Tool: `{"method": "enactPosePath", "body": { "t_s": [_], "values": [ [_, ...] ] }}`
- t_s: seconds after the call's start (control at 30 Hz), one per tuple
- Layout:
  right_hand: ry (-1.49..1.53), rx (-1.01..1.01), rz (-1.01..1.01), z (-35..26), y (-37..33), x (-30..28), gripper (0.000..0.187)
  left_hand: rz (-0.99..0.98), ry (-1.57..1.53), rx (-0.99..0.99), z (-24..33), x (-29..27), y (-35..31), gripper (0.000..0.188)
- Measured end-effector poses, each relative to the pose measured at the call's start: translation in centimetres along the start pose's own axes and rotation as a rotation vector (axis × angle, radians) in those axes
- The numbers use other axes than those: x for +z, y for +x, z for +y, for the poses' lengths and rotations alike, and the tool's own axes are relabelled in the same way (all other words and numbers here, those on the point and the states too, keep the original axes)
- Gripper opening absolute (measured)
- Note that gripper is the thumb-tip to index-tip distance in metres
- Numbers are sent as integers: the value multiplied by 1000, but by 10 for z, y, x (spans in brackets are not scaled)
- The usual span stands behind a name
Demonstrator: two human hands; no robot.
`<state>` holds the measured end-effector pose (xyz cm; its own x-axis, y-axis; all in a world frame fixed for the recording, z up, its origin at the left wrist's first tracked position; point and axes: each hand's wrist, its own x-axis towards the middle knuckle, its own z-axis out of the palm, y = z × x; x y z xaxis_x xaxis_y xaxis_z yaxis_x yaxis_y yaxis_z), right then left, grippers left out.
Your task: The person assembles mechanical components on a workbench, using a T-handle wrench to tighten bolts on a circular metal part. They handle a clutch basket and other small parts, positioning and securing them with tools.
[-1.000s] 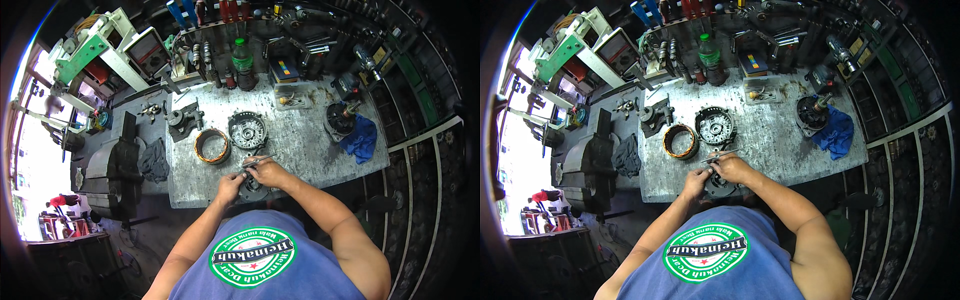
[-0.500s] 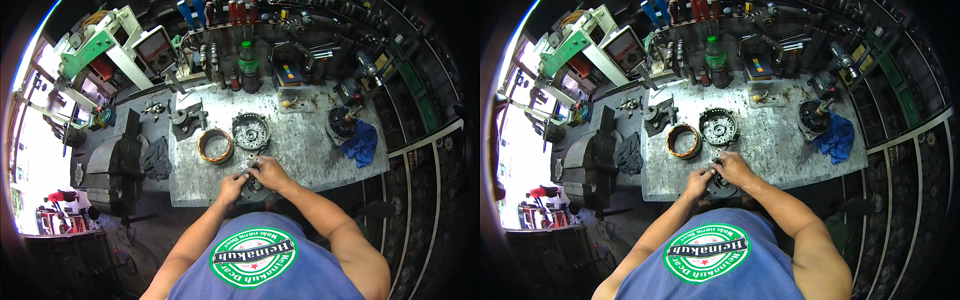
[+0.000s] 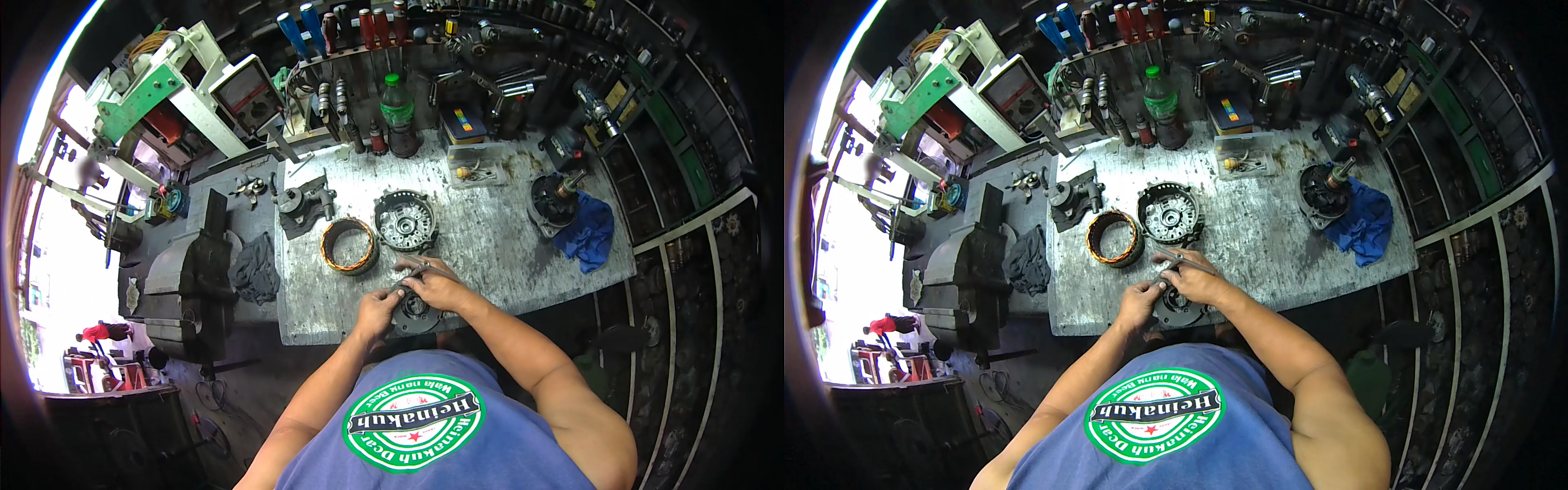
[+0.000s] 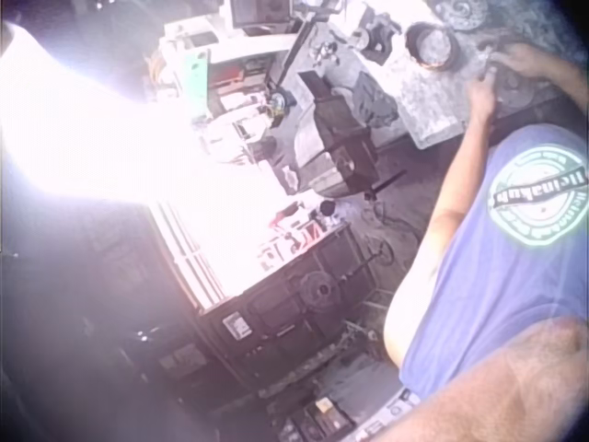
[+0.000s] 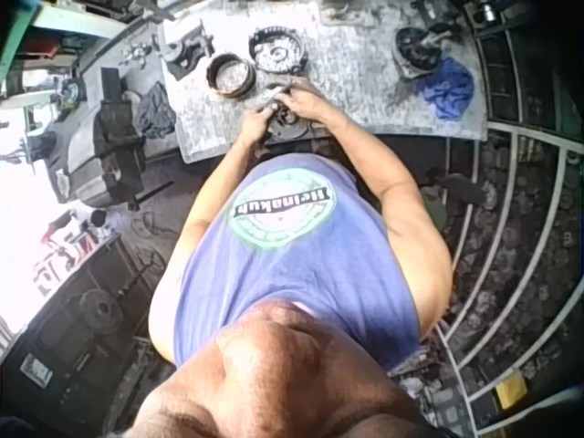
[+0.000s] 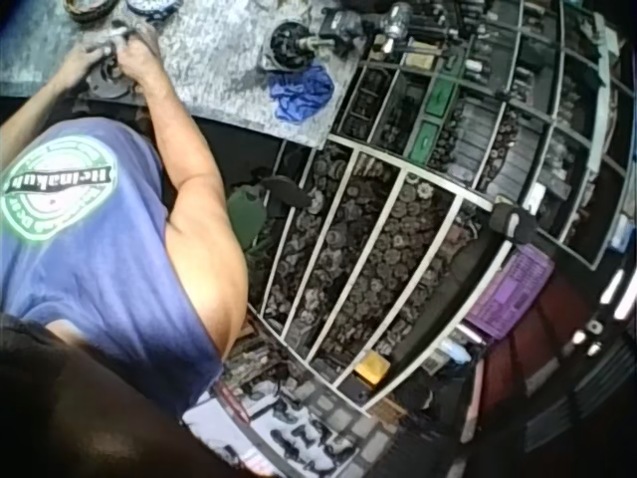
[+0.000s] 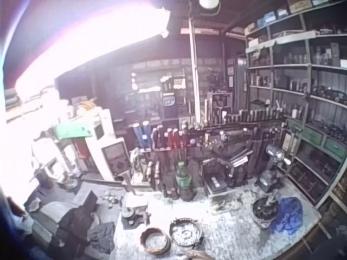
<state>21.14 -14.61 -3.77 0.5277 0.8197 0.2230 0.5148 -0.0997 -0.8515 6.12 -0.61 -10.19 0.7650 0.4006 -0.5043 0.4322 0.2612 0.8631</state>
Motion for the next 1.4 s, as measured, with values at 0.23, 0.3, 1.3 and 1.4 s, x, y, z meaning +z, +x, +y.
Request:
{"method": "enactPosePath", "body": {
  "t_s": [0.23, 0.3, 1.3, 1.4],
  "values": [
    [20, -49, 55, -2, -2, 3, 12, -16, -92, 1, -4, 3, 0, 31],
    [-51, -163, 87, 1, 1, 6, 11, -9, -68, -2, -2, 2, 0, 32],
    [-175, -6, -30, 8, -6, 18, 24, 22, 56, -16, 10, 4, -10, 33],
    [-233, -58, -41, 3, -6, 5, 37, -152, -122, 73, 1, -4, -8, 42]
  ]
}}
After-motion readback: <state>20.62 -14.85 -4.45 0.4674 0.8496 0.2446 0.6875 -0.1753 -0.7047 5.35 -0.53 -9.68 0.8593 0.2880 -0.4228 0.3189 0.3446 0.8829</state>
